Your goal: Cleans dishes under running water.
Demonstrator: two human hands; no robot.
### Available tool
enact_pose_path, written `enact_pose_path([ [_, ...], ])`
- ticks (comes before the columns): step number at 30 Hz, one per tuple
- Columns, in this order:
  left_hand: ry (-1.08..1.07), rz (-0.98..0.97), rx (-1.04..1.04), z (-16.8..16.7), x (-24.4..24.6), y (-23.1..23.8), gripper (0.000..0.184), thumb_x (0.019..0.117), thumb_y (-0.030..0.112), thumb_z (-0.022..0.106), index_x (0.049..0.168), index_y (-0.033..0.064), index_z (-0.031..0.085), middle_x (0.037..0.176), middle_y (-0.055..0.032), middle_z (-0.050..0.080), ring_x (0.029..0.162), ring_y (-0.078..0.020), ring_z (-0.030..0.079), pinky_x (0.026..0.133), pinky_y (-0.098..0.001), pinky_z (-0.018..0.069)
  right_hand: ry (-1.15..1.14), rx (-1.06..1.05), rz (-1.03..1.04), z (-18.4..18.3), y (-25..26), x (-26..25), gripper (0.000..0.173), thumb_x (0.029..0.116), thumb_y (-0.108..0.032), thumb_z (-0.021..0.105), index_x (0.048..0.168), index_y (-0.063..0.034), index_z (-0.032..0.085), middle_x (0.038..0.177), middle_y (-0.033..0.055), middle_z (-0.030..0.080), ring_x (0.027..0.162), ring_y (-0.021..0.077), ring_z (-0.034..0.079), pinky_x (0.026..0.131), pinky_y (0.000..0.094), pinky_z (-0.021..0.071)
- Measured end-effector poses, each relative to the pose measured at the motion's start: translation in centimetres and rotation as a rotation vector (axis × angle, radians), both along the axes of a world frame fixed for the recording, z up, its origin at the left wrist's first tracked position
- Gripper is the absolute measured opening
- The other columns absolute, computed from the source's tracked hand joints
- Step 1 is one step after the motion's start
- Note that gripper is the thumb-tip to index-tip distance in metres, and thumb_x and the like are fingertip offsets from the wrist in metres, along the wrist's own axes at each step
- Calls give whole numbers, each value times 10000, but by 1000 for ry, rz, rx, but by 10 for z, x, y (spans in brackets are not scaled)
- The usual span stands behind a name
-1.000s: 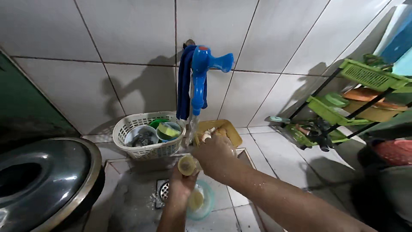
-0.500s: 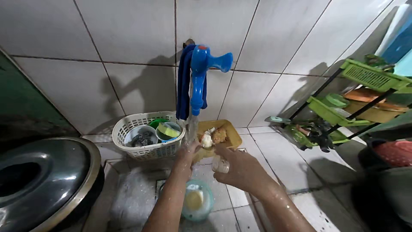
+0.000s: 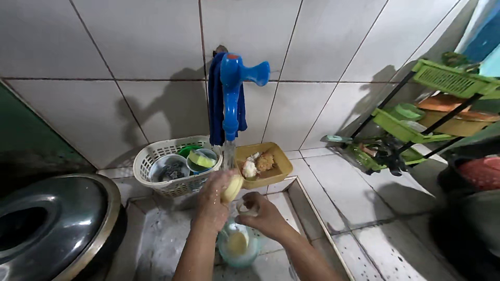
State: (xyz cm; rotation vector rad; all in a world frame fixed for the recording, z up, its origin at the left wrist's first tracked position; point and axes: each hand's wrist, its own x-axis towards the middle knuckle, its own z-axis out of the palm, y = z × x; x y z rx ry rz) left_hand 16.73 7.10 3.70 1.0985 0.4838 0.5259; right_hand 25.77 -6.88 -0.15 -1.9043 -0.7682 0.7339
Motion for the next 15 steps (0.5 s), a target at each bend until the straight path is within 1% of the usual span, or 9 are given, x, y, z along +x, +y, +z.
enact_pose_path([
  [2, -77, 229, -147, -3, -11, 0, 392, 1119, 343, 294, 1161, 110, 605, 1148, -28, 686, 1079, -173, 665, 917, -361, 567, 33, 121, 58, 11, 22, -2, 617, 815, -214, 862, 1334, -32, 583, 1199, 124, 667, 1090, 195, 646, 961, 389, 545],
  [4, -139, 447, -325, -14, -25, 6, 438, 1112, 427, 281, 1064, 155, 621, 1055, 5, 714, 1001, -152, 696, 834, -345, 598, 99, 265, 110, 18, 42, 1, 584, 829, -128, 842, 1344, -44, 580, 1194, 106, 673, 1066, 178, 659, 937, 372, 565],
  [5, -127, 526, -404, -21, -34, 9, 448, 1107, 461, 263, 1092, 157, 592, 1070, -6, 688, 993, -164, 682, 818, -366, 591, 80, 286, 123, 19, 51, 3, 562, 839, -126, 832, 1335, -43, 581, 1190, 115, 671, 1048, 190, 665, 921, 388, 573],
  [6, -98, 580, -475, -28, -44, 11, 454, 1106, 476, 254, 1174, 142, 553, 1113, -37, 647, 1011, -186, 658, 824, -396, 577, 28, 258, 115, 24, 58, 5, 593, 836, -136, 846, 1355, -31, 579, 1210, 139, 669, 1054, 213, 661, 931, 417, 561],
  [7, -58, 607, -521, -35, -54, 11, 470, 1108, 477, 247, 1248, 124, 524, 1129, -66, 619, 999, -203, 645, 805, -404, 571, -30, 213, 92, 30, 62, 5, 619, 823, -151, 867, 1361, -38, 584, 1218, 154, 681, 1070, 241, 674, 942, 459, 564],
  [8, -17, 616, -556, -42, -63, 11, 440, 1112, 444, 266, 1271, 112, 507, 1114, -85, 603, 966, -210, 641, 777, -399, 571, -37, 209, 71, 36, 64, 3, 630, 823, -147, 867, 1372, -43, 576, 1220, 151, 684, 1068, 240, 680, 939, 460, 570],
  [10, 49, 611, -624, -54, -76, 9, 331, 1109, 344, 346, 1248, 96, 514, 1061, -106, 606, 895, -214, 656, 723, -373, 587, 47, 299, 40, 43, 67, 1, 612, 842, -113, 835, 1376, -27, 548, 1187, 140, 677, 994, 206, 682, 878, 407, 587],
  [13, 76, 550, -708, -65, -88, -4, 286, 1107, 304, 364, 1218, 97, 526, 1016, -103, 613, 836, -201, 664, 680, -343, 590, -101, 290, -5, 39, 67, -2, 647, 787, -178, 888, 1342, -29, 593, 1182, 140, 696, 1063, 213, 682, 950, 438, 564],
  [15, 56, 503, -739, -69, -89, -7, 293, 1106, 315, 366, 1209, 91, 523, 1005, -107, 624, 814, -207, 678, 659, -347, 602, -53, 333, 17, 42, 67, -4, 609, 798, -156, 878, 1328, -36, 603, 1176, 113, 687, 1050, 184, 670, 934, 399, 566],
])
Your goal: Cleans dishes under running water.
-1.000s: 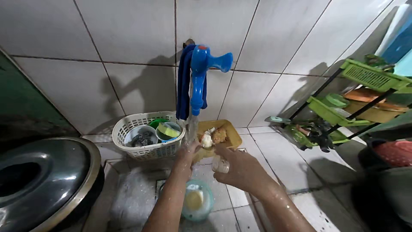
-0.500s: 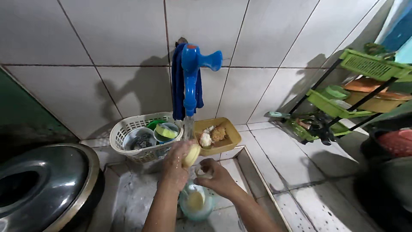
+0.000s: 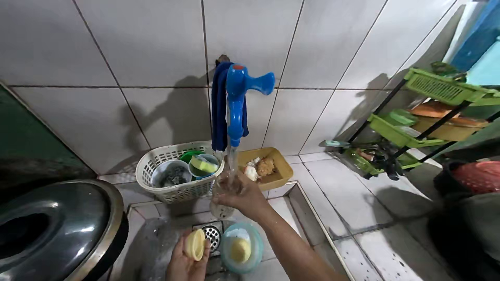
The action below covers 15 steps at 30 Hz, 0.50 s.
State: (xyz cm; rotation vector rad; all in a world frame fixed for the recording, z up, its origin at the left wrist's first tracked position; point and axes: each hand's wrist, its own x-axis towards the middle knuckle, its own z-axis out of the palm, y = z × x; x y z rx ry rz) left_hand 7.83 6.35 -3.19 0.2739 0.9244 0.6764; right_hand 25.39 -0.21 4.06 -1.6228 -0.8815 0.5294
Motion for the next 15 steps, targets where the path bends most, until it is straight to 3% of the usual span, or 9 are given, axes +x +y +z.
enact_pose_path([
  [4, -66, -16, -56, -1, 5, -8, 332, 1101, 351, 349, 1208, 87, 521, 1069, -140, 633, 922, -263, 681, 745, -411, 604, 18, 25, 10, -6, 5, 3, 579, 804, -159, 877, 1309, -44, 616, 1150, 108, 702, 1024, 171, 683, 924, 393, 578],
  [7, -105, -15, -85, 3, 9, -6, 377, 1107, 387, 336, 1229, 84, 524, 1102, -154, 649, 964, -276, 692, 767, -416, 611, 193, 130, -35, 0, 8, 6, 551, 883, -112, 771, 1364, 1, 527, 1137, 109, 687, 946, 146, 689, 858, 344, 589],
  [10, -123, 1, -115, 2, 11, -6, 378, 1105, 390, 336, 1191, 79, 532, 1060, -149, 658, 915, -271, 707, 730, -399, 622, 95, 98, -75, 0, 10, 9, 629, 811, -119, 855, 1351, -10, 551, 1159, 128, 688, 1012, 170, 683, 905, 371, 584],
  [12, -116, 5, -112, 2, 13, -5, 371, 1106, 388, 337, 1183, 83, 534, 1049, -141, 650, 909, -261, 696, 733, -390, 612, 75, 79, -49, 4, 11, 6, 628, 822, -152, 837, 1359, -18, 540, 1170, 121, 668, 1029, 174, 665, 906, 379, 573],
  [15, -101, -19, -88, -5, 12, -11, 358, 1108, 361, 314, 1172, 81, 527, 1011, -126, 643, 888, -244, 686, 722, -385, 603, -132, -16, -75, -8, 15, 0, 671, 776, -214, 901, 1340, -25, 590, 1209, 154, 680, 1081, 226, 677, 958, 442, 566],
])
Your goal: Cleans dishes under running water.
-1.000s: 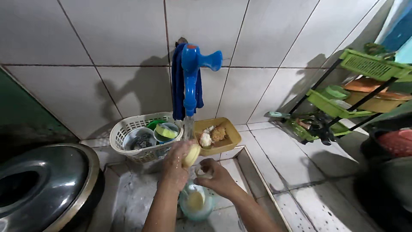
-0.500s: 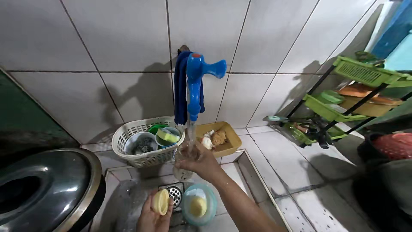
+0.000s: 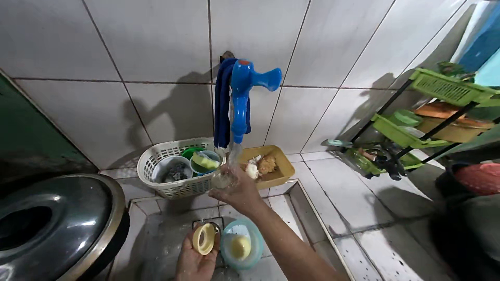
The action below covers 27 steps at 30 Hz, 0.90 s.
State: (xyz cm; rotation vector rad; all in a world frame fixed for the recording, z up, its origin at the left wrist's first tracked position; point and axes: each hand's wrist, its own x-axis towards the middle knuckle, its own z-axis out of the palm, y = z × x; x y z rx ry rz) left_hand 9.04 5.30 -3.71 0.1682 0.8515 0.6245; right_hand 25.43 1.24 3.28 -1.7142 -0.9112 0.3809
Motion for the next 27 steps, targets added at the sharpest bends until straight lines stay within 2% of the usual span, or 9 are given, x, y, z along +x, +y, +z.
enact_pose_path([
  [2, -8, -5, 5, -2, 1, 1, 351, 1107, 346, 315, 1172, 79, 534, 1006, -125, 648, 881, -241, 687, 723, -384, 606, 112, 87, -24, -2, 1, -5, 648, 795, -179, 882, 1339, -16, 570, 1176, 133, 682, 1034, 187, 681, 923, 392, 580],
  [4, 10, -6, 15, -4, -1, 1, 331, 1104, 326, 327, 1179, 74, 528, 1006, -129, 639, 862, -241, 682, 715, -384, 603, 415, 208, -56, -6, -5, -13, 589, 911, -176, 764, 1414, -78, 474, 1158, 91, 662, 947, 149, 679, 842, 358, 591],
  [7, 61, 32, 29, -2, 2, 0, 315, 1097, 329, 346, 1158, 79, 526, 977, -122, 635, 834, -227, 673, 700, -369, 593, 942, 320, -172, -25, -8, -24, 402, 1073, -422, 495, 1406, -201, 446, 1062, 46, 655, 839, 159, 661, 729, 356, 575],
  [10, 77, 76, 33, 4, 6, -1, 324, 1103, 337, 338, 1198, 79, 508, 1032, -129, 606, 877, -235, 660, 735, -367, 588, 1359, 397, -327, -51, -6, -29, 583, 1041, -634, 352, 1273, -127, 525, 989, 100, 661, 810, 208, 676, 676, 359, 578],
  [15, 68, 80, 17, 5, 10, -1, 357, 1106, 370, 335, 1224, 76, 500, 1064, -139, 620, 920, -241, 676, 770, -369, 595, 1587, 513, -402, -70, -6, -37, 664, 1036, -672, 268, 1230, -95, 533, 965, 145, 668, 784, 245, 701, 654, 352, 601],
  [19, 56, 57, 34, -3, 11, -2, 351, 1099, 373, 324, 1180, 86, 510, 1015, -115, 623, 884, -215, 665, 740, -357, 585, 1460, 443, -280, -55, 4, -32, 629, 1044, -656, 273, 1199, -113, 550, 949, 99, 671, 785, 205, 684, 676, 339, 581],
  [22, 50, 30, 60, -5, 10, 0, 370, 1101, 389, 298, 1173, 98, 515, 989, -102, 633, 856, -202, 672, 711, -346, 589, 1116, 298, -135, -44, 6, -25, 382, 1095, -420, 424, 1287, -111, 541, 956, 52, 650, 786, 153, 637, 726, 332, 556],
  [24, 63, 30, 52, -5, 8, 1, 375, 1099, 399, 298, 1154, 100, 518, 967, -94, 635, 834, -200, 671, 696, -339, 585, 802, 203, -67, -36, 0, -21, 368, 1031, -248, 596, 1354, -85, 529, 1059, 51, 653, 875, 132, 632, 788, 330, 547],
  [27, 44, 44, 20, -6, 7, 4, 371, 1098, 394, 306, 1141, 95, 521, 966, -104, 637, 835, -212, 677, 696, -345, 590, 410, 145, -41, -25, -4, -11, 587, 844, -135, 830, 1357, -26, 567, 1184, 126, 669, 995, 176, 667, 880, 377, 576],
])
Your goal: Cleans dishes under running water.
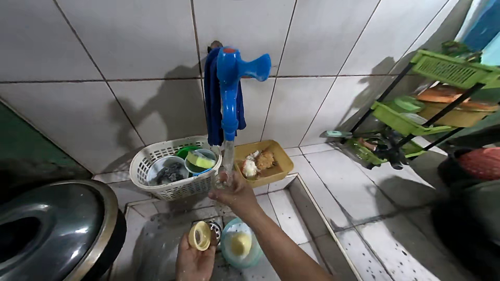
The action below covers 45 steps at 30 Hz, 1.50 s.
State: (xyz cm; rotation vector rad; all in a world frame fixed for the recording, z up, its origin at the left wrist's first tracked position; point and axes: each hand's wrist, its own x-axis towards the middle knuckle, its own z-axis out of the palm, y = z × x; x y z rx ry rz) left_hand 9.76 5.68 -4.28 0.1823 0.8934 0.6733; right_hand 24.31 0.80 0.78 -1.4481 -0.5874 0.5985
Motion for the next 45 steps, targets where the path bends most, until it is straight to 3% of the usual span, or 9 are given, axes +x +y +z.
enact_pose_path([
  [9, -57, -78, 52, 20, 38, 5, 413, 1108, 398, 320, 1267, 63, 500, 1102, -178, 622, 964, -306, 672, 783, -470, 599, -412, -235, 191, 50, -1, 22, 600, 818, -247, 858, 1324, -57, 600, 1090, 145, 694, 933, 227, 688, 833, 455, 585],
  [13, -90, -131, 9, 34, 66, 4, 499, 1098, 471, 300, 1328, 75, 498, 1171, -189, 629, 1020, -327, 676, 811, -487, 597, -796, -761, 413, 100, -4, 36, 612, 878, -392, 782, 1401, -140, 586, 1225, 147, 679, 1083, 330, 671, 891, 585, 537],
  [18, -197, -143, -19, 33, 87, -2, 419, 1078, 455, 345, 1160, 98, 549, 991, -129, 655, 838, -250, 690, 700, -399, 604, -1214, -1200, 586, 127, -14, 22, 491, 858, -247, 787, 1330, -191, 662, 1161, 133, 699, 1016, 376, 667, 805, 616, 519],
  [21, -214, -158, -88, 32, 94, -6, 361, 1078, 400, 359, 1156, 97, 538, 970, -134, 640, 804, -250, 687, 677, -392, 607, -1325, -1244, 543, 130, -20, 15, 428, 892, -120, 720, 1314, -169, 668, 1149, 135, 700, 1008, 357, 662, 876, 571, 497],
  [26, -158, -129, -54, 45, 100, -6, 297, 1085, 322, 362, 1167, 94, 534, 985, -124, 641, 801, -229, 686, 652, -359, 602, -1277, -1111, 404, 138, -41, 21, 519, 855, -188, 785, 1354, -175, 645, 1152, 141, 698, 1047, 357, 657, 910, 568, 490],
  [33, -246, -120, 38, 62, 100, 1, 367, 1060, 402, 452, 1261, 109, 543, 1148, -136, 657, 997, -266, 696, 799, -394, 609, -1094, -1007, 305, 118, -65, 35, 613, 828, -335, 810, 1396, -209, 617, 1259, 99, 685, 1100, 329, 660, 905, 565, 515],
  [36, -140, -244, 139, 73, 101, -1, 283, 1045, 307, 497, 1217, 100, 586, 1072, -119, 664, 888, -252, 696, 709, -404, 607, -973, -1035, 314, 103, -73, 39, 624, 843, -392, 799, 1409, -218, 601, 1242, 115, 677, 1080, 345, 663, 875, 577, 528],
  [40, 57, -426, 438, 83, 106, 2, 229, 1070, 225, 480, 1201, 80, 599, 1097, -82, 652, 900, -180, 648, 750, -325, 552, -847, -1029, 311, 81, -82, 34, 636, 844, -393, 794, 1423, -219, 598, 1268, 130, 679, 1100, 358, 665, 906, 600, 518],
  [45, 239, -431, 896, 88, 105, 9, 470, 1116, 377, 336, 1138, 11, 631, 1054, -104, 685, 980, -204, 651, 882, -425, 541, -698, -1068, 411, 55, -75, 32, 657, 877, -443, 762, 1456, -210, 557, 1350, 124, 638, 1162, 344, 646, 948, 590, 509],
])
